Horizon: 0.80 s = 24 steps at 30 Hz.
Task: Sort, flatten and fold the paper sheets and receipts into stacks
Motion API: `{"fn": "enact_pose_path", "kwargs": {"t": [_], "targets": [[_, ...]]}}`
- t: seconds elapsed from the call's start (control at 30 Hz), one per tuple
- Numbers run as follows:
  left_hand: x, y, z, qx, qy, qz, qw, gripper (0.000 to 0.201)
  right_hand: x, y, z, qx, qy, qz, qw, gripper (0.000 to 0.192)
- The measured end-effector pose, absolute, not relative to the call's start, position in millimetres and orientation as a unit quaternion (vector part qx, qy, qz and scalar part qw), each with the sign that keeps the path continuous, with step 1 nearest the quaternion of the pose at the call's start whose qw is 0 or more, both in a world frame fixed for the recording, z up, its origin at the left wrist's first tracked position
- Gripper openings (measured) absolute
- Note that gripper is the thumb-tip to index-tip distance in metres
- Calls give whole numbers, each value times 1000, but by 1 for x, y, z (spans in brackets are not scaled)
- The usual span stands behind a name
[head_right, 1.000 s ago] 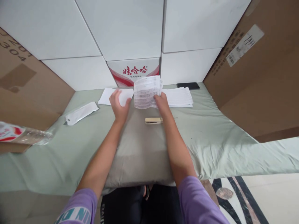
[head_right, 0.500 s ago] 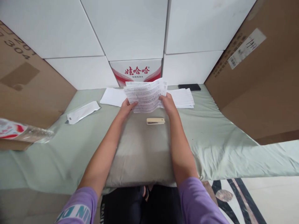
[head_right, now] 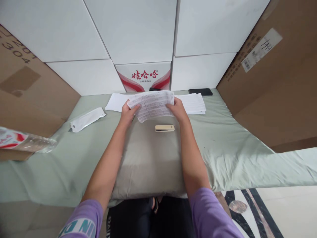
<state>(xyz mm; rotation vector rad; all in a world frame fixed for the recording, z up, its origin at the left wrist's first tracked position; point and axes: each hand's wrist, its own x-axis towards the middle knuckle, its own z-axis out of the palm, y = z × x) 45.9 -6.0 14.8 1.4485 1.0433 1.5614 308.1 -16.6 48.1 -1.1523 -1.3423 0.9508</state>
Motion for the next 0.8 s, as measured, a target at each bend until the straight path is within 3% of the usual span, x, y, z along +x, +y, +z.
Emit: {"fn": "enact_pose_path", "kwargs": {"t": [0.2,0.43,0.63,0.8], "targets": [[45,-7,20,592,395,606,355,45,309,-17,47,-494,-582,390,515,26],[46,-1,5,592,381,589,396,61,311,-11,31,-497,-566,412,512,30],[47,-1,-9,594,381,576,413,61,313,-7,21,-514,-594,382,486,32],[42,-1,-10,591,420,596,345,60,314,-5,10,-508,-610,389,468,37]]}}
